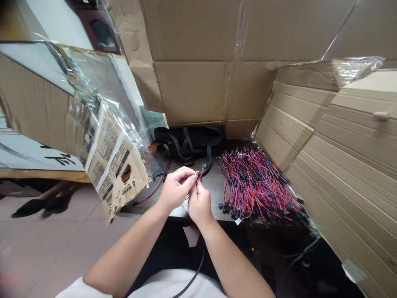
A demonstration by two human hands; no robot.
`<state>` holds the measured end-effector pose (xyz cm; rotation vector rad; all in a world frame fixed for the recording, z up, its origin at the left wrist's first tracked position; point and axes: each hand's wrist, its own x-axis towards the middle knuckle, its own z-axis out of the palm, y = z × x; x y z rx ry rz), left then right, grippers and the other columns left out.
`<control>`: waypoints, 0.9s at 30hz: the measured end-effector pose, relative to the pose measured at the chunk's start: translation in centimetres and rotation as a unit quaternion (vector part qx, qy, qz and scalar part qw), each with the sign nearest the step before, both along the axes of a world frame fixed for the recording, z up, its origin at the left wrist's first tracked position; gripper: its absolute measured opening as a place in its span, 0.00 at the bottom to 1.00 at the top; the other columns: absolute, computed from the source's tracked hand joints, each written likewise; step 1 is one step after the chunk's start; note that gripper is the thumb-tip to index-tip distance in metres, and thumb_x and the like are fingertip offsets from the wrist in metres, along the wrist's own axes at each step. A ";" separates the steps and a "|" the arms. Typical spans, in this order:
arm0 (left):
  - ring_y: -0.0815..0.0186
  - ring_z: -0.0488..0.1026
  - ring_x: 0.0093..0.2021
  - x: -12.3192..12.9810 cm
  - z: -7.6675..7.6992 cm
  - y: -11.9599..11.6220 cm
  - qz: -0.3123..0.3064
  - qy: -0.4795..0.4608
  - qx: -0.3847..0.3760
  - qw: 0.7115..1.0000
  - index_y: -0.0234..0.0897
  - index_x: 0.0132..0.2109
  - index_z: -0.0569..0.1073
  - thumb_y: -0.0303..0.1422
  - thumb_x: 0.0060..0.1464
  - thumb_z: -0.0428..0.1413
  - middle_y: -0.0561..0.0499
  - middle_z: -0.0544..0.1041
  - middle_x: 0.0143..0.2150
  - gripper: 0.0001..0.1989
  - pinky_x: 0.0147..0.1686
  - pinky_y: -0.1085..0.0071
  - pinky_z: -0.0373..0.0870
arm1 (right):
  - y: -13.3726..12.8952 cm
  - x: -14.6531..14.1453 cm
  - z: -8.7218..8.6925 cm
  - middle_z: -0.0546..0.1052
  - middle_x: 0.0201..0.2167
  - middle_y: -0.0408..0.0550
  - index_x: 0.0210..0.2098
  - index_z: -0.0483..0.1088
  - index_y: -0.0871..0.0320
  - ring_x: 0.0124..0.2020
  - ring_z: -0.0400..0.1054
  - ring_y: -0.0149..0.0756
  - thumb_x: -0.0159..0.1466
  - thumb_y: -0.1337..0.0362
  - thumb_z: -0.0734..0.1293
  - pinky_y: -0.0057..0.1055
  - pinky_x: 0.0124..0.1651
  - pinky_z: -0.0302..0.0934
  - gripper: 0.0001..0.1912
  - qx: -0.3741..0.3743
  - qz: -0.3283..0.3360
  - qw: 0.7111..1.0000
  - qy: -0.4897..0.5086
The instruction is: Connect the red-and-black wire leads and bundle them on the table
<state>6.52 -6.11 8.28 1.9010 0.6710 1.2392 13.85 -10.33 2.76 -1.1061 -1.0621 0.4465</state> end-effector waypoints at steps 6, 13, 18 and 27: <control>0.66 0.74 0.31 0.0 -0.3 -0.4 0.019 -0.015 -0.033 0.999 0.35 0.32 0.76 0.30 0.53 0.56 0.50 0.77 0.30 0.05 0.33 0.71 0.71 | -0.3 -0.3 0.1 0.80 0.31 0.50 0.45 0.74 0.60 0.30 0.74 0.37 0.69 0.54 0.56 0.31 0.34 0.66 0.20 -0.002 0.008 1.000 0.001; 0.65 0.74 0.32 -0.2 -0.2 -0.8 0.005 -0.024 -0.051 0.998 0.35 0.32 0.76 0.31 0.53 0.56 0.50 0.78 0.30 0.05 0.32 0.72 0.71 | -0.4 -0.4 -0.2 0.78 0.29 0.48 0.42 0.76 0.59 0.33 0.73 0.38 0.68 0.53 0.58 0.31 0.35 0.66 0.20 0.003 0.016 0.999 0.041; 0.65 0.74 0.32 -0.4 -0.4 -0.9 0.002 -0.028 -0.065 0.997 0.35 0.35 0.77 0.32 0.53 0.57 0.49 0.78 0.31 0.06 0.31 0.72 0.71 | -0.6 -0.6 0.0 0.75 0.25 0.46 0.41 0.75 0.60 0.26 0.68 0.33 0.68 0.52 0.58 0.27 0.28 0.62 0.21 -0.004 0.046 0.996 0.080; 0.66 0.72 0.31 -0.7 -0.4 -0.8 -0.018 -0.055 -0.060 0.997 0.36 0.29 0.76 0.38 0.53 0.58 0.48 0.75 0.32 0.11 0.26 0.73 0.70 | -1.0 -0.8 0.1 0.70 0.20 0.41 0.31 0.70 0.58 0.20 0.65 0.30 0.64 0.55 0.65 0.26 0.24 0.61 0.13 0.040 0.012 0.990 0.135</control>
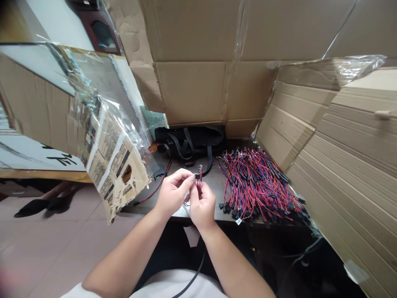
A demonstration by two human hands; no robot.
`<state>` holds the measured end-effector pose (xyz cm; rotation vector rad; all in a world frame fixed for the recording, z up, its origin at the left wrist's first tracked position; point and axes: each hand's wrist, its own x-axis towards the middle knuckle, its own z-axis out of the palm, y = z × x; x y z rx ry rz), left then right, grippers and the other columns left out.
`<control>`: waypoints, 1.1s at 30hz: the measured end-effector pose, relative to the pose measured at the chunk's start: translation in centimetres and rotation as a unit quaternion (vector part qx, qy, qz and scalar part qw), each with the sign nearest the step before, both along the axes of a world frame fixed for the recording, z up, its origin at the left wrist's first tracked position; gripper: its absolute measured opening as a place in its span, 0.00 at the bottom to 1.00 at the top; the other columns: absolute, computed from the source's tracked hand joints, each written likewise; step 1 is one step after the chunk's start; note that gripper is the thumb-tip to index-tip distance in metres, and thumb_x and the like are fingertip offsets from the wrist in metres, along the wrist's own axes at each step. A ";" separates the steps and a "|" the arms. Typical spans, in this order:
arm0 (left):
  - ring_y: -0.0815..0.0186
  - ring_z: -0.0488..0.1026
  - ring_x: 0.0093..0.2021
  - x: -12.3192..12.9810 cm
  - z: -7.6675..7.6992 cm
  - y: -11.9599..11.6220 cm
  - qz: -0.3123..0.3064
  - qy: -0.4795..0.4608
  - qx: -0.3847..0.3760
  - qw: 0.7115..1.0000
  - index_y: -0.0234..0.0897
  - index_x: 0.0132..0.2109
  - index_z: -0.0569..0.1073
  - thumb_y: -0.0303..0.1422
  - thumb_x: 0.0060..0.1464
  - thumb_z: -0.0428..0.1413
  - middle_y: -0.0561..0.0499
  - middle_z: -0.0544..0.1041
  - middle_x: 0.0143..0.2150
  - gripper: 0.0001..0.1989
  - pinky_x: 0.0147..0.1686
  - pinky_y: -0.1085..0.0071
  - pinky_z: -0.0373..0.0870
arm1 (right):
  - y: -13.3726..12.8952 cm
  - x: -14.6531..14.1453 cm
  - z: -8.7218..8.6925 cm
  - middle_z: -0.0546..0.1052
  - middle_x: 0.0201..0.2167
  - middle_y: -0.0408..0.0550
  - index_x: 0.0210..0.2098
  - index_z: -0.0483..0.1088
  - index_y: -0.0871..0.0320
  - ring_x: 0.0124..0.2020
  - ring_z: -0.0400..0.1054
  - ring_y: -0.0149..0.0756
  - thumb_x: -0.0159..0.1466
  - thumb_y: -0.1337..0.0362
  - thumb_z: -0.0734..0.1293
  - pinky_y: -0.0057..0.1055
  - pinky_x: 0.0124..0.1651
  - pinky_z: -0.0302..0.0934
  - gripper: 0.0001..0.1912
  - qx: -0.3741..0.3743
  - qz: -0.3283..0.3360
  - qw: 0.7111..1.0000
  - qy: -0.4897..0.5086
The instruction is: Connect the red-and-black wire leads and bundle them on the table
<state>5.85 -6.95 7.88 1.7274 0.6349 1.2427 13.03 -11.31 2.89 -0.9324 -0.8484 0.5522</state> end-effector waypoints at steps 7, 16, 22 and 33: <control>0.71 0.67 0.24 0.1 0.4 -1.2 -0.042 -0.020 -0.071 0.996 0.36 0.30 0.74 0.39 0.53 0.59 0.51 0.72 0.30 0.11 0.21 0.75 0.65 | -0.6 -0.5 0.2 0.65 0.14 0.38 0.29 0.70 0.57 0.15 0.59 0.29 0.66 0.54 0.62 0.26 0.19 0.56 0.15 0.014 -0.013 1.000 0.006; 0.71 0.66 0.26 0.1 0.3 -1.9 -0.038 -0.027 -0.098 0.994 0.34 0.30 0.73 0.37 0.53 0.59 0.52 0.70 0.28 0.10 0.24 0.76 0.65 | -0.5 -0.2 -0.7 0.66 0.17 0.40 0.24 0.69 0.59 0.18 0.57 0.27 0.64 0.56 0.63 0.25 0.22 0.55 0.16 0.001 -0.062 0.998 -0.019; 0.70 0.67 0.27 0.2 0.1 -2.2 -0.033 -0.042 -0.109 0.993 0.33 0.30 0.74 0.36 0.52 0.59 0.50 0.71 0.29 0.10 0.24 0.76 0.65 | -0.5 -0.2 -0.8 0.65 0.16 0.40 0.22 0.67 0.59 0.18 0.57 0.28 0.63 0.58 0.63 0.25 0.22 0.54 0.16 0.008 -0.077 0.997 -0.023; 0.67 0.69 0.34 0.5 -0.7 -2.4 0.001 -0.078 -0.068 0.995 0.34 0.30 0.75 0.34 0.54 0.58 0.50 0.72 0.31 0.08 0.36 0.72 0.67 | -0.6 -0.4 -0.2 0.66 0.17 0.40 0.22 0.68 0.60 0.19 0.58 0.28 0.63 0.58 0.63 0.25 0.23 0.56 0.16 0.022 -0.101 0.993 -0.058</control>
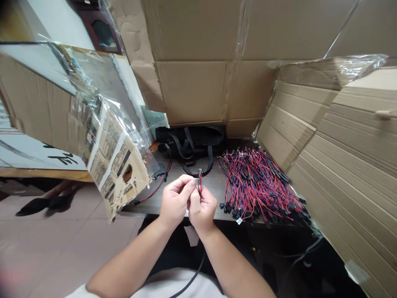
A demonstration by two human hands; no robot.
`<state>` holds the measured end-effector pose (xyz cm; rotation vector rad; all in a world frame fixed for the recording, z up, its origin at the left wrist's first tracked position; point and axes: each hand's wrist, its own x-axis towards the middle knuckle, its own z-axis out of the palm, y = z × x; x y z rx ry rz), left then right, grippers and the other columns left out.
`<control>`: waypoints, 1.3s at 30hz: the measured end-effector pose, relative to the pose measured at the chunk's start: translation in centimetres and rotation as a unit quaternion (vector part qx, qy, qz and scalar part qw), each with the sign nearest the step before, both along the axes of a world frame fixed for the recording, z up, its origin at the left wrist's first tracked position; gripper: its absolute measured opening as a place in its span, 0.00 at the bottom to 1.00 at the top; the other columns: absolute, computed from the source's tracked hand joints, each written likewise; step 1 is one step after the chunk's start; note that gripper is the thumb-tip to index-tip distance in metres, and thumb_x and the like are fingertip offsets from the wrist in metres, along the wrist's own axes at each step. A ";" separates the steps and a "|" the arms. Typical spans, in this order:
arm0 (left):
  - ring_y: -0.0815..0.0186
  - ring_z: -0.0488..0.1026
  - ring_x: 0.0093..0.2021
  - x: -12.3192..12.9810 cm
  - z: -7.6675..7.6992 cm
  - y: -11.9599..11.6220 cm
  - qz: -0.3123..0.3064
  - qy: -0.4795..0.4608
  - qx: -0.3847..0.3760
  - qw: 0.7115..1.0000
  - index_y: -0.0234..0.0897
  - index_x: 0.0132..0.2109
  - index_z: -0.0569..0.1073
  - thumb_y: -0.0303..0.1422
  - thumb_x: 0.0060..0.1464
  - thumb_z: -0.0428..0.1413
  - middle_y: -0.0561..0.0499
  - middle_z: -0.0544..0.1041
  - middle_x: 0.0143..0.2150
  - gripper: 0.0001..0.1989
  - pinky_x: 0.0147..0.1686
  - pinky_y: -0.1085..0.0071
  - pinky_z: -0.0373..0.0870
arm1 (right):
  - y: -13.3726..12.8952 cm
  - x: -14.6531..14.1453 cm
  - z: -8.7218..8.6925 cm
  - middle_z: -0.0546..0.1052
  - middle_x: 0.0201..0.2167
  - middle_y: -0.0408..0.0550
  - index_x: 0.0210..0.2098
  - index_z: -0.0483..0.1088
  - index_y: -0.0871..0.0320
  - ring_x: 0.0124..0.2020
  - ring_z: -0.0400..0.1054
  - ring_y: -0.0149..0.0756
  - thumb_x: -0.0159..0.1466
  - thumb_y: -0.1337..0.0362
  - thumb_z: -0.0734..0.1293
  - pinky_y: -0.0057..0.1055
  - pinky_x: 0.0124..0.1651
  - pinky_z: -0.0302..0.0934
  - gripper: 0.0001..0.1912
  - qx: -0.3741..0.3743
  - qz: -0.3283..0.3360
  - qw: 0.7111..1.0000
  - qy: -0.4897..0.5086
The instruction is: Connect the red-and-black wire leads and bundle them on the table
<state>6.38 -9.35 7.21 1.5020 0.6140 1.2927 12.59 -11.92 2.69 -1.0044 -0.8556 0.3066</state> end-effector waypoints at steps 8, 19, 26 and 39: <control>0.66 0.70 0.36 0.2 -0.5 0.1 0.016 -0.006 0.005 1.000 0.34 0.31 0.75 0.34 0.54 0.57 0.49 0.72 0.33 0.08 0.38 0.71 0.68 | 0.1 -0.1 0.1 0.67 0.17 0.41 0.23 0.69 0.60 0.20 0.59 0.29 0.63 0.59 0.63 0.25 0.23 0.56 0.15 -0.002 -0.002 1.000 0.002; 0.67 0.69 0.35 -0.1 -0.5 0.1 0.023 0.008 0.043 0.999 0.33 0.31 0.74 0.32 0.56 0.57 0.49 0.71 0.32 0.08 0.37 0.71 0.67 | -0.2 -0.3 0.4 0.68 0.18 0.42 0.24 0.69 0.60 0.20 0.61 0.29 0.63 0.58 0.62 0.24 0.23 0.57 0.16 -0.003 0.003 1.000 -0.011; 0.68 0.69 0.32 -0.8 -0.6 0.6 0.022 -0.009 0.080 0.997 0.33 0.30 0.75 0.31 0.55 0.58 0.49 0.70 0.32 0.07 0.32 0.72 0.67 | -0.4 -0.3 0.2 0.69 0.20 0.42 0.28 0.71 0.60 0.21 0.61 0.28 0.65 0.58 0.62 0.24 0.24 0.58 0.15 0.004 0.096 0.995 0.013; 0.69 0.69 0.31 -1.4 0.2 0.3 0.049 -0.012 0.139 0.989 0.33 0.29 0.77 0.29 0.55 0.58 0.49 0.70 0.30 0.07 0.31 0.73 0.67 | -1.8 2.3 1.6 0.63 0.23 0.44 0.24 0.66 0.60 0.25 0.60 0.30 0.68 0.66 0.59 0.28 0.30 0.56 0.16 0.009 0.044 0.968 -0.248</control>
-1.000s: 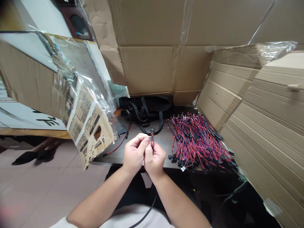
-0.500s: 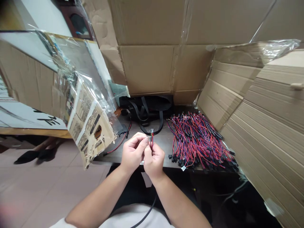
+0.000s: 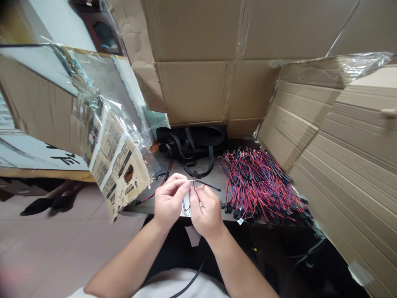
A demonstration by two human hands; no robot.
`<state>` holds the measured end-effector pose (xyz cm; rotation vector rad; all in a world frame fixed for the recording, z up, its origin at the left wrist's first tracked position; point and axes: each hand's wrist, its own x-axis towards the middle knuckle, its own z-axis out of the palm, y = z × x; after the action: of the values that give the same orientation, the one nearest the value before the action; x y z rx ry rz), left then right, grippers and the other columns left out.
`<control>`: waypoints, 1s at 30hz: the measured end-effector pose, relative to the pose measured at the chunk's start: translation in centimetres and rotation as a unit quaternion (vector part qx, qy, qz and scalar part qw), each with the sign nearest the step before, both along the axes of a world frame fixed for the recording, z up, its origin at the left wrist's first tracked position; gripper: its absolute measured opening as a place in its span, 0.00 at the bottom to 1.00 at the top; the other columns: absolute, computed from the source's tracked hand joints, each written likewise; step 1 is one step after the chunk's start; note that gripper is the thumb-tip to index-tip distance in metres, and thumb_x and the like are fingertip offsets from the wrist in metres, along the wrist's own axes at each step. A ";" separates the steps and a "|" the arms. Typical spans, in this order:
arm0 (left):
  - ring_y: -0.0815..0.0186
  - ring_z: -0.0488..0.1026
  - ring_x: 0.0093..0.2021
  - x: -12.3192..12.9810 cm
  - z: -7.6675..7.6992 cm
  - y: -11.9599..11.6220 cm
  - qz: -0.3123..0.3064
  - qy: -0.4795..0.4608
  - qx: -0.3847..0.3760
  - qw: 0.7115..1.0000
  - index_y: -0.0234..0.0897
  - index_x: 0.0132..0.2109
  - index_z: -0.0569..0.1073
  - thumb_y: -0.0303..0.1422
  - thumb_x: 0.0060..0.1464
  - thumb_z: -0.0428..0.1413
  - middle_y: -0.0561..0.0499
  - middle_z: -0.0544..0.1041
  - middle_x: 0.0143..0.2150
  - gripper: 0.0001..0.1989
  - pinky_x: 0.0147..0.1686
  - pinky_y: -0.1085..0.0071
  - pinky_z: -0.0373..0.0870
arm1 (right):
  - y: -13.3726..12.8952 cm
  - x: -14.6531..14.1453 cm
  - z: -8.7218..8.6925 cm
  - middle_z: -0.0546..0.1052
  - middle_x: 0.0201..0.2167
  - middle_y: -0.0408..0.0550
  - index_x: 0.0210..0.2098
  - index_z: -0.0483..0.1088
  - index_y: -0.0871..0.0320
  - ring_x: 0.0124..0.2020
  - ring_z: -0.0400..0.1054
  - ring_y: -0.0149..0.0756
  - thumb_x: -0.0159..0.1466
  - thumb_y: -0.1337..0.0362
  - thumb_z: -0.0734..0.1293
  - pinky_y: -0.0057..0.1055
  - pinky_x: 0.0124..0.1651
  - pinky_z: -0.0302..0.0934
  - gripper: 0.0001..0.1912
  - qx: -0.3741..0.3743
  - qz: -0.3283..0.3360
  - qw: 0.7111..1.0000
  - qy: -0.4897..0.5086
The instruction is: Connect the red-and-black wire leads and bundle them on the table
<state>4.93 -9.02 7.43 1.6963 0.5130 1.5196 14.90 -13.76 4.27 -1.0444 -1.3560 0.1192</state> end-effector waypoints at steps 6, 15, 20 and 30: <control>0.68 0.69 0.32 0.0 0.0 0.0 -0.001 0.001 0.002 1.000 0.34 0.29 0.77 0.28 0.54 0.59 0.49 0.71 0.30 0.06 0.33 0.72 0.67 | -0.3 0.9 0.3 0.60 0.19 0.40 0.20 0.63 0.60 0.20 0.56 0.26 0.67 0.66 0.62 0.27 0.25 0.50 0.18 -0.041 -0.021 0.997 -0.057; 0.69 0.68 0.30 0.5 0.1 0.8 -0.054 0.037 -0.146 0.987 0.34 0.27 0.75 0.32 0.50 0.60 0.51 0.72 0.27 0.07 0.32 0.73 0.66 | 0.4 1.2 -0.1 0.56 0.17 0.39 0.16 0.56 0.58 0.19 0.52 0.26 0.65 0.64 0.63 0.28 0.24 0.49 0.22 -0.053 -0.006 0.999 -0.003; 0.70 0.70 0.29 0.8 1.0 2.0 -0.092 0.010 -0.200 0.975 0.33 0.29 0.77 0.33 0.46 0.63 0.51 0.76 0.28 0.07 0.34 0.73 0.67 | 1.5 2.0 0.5 0.70 0.41 0.51 0.22 0.72 0.59 0.40 0.68 0.37 0.62 0.63 0.66 0.34 0.44 0.64 0.13 -0.018 -0.018 0.999 0.023; 0.73 0.68 0.24 1.7 2.4 2.3 -0.108 0.000 -0.172 0.979 0.32 0.29 0.76 0.33 0.45 0.63 0.53 0.73 0.23 0.07 0.28 0.74 0.67 | 1.4 2.4 3.0 0.69 0.23 0.44 0.17 0.67 0.58 0.29 0.67 0.33 0.64 0.63 0.63 0.31 0.34 0.62 0.18 -0.026 0.047 0.998 0.032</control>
<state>6.59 -6.68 9.83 1.4333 0.5375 1.1973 17.27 -12.34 7.26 -1.0121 -1.3511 0.2578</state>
